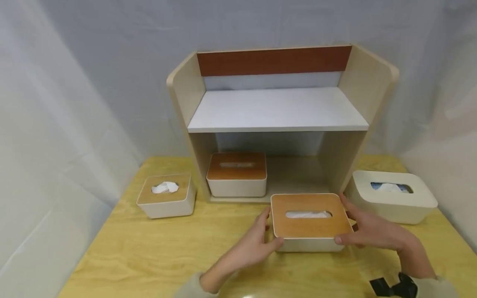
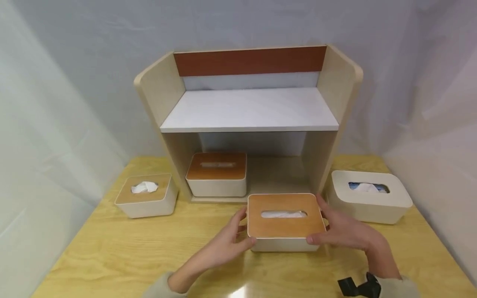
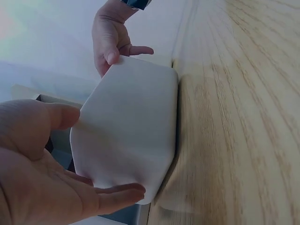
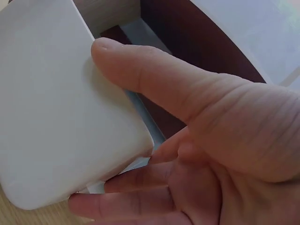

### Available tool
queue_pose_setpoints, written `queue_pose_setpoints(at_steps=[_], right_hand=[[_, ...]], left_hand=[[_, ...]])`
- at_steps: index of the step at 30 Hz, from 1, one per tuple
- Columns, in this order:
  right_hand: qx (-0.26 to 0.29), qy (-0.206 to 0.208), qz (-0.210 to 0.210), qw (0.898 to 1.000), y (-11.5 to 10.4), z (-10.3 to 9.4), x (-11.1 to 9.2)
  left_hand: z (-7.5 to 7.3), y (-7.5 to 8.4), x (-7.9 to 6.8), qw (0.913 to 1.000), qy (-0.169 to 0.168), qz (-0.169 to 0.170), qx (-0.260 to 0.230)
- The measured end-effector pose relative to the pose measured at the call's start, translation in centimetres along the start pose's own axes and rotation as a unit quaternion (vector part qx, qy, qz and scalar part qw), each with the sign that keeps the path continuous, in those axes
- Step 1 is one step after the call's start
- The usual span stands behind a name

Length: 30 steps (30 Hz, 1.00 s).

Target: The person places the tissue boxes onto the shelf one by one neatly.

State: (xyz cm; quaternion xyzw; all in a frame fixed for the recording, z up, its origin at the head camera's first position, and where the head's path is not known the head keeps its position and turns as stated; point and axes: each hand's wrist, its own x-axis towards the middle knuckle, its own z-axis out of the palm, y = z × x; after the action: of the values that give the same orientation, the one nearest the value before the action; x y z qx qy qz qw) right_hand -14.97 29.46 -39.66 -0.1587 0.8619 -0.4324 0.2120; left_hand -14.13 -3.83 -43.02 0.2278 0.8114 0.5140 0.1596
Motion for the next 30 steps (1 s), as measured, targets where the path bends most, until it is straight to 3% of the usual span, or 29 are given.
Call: queue_pose_setpoints(at_steps=[7,18,23,27,30], right_hand=[[0.003,-0.003,0.044,0.999,-1.3,-0.4,0.5],[0.02,-0.031,0.059,0.998,-1.0,-0.2,0.2],[0.028,-0.023,0.025,0.999,-1.1,-0.3,0.3],[0.005,0.014,-0.038,0.999,-0.8,-0.3,0.4],[-0.012,0.043,-0.063,0.997,-0.6,-0.2,0.7]], left_hand=[[-0.3,0.6,0.3,0.9976,-0.017,-0.004,-0.066],[0.3,0.4,0.1,0.9953,-0.033,0.008,-0.091],[0.1,0.6,0.5,0.9966,-0.023,0.031,-0.072],[0.2,0.5,1.0,0.9967,-0.013,0.054,-0.059],[0.2,0.4,1.5,0.9962,-0.004,0.073,-0.049]])
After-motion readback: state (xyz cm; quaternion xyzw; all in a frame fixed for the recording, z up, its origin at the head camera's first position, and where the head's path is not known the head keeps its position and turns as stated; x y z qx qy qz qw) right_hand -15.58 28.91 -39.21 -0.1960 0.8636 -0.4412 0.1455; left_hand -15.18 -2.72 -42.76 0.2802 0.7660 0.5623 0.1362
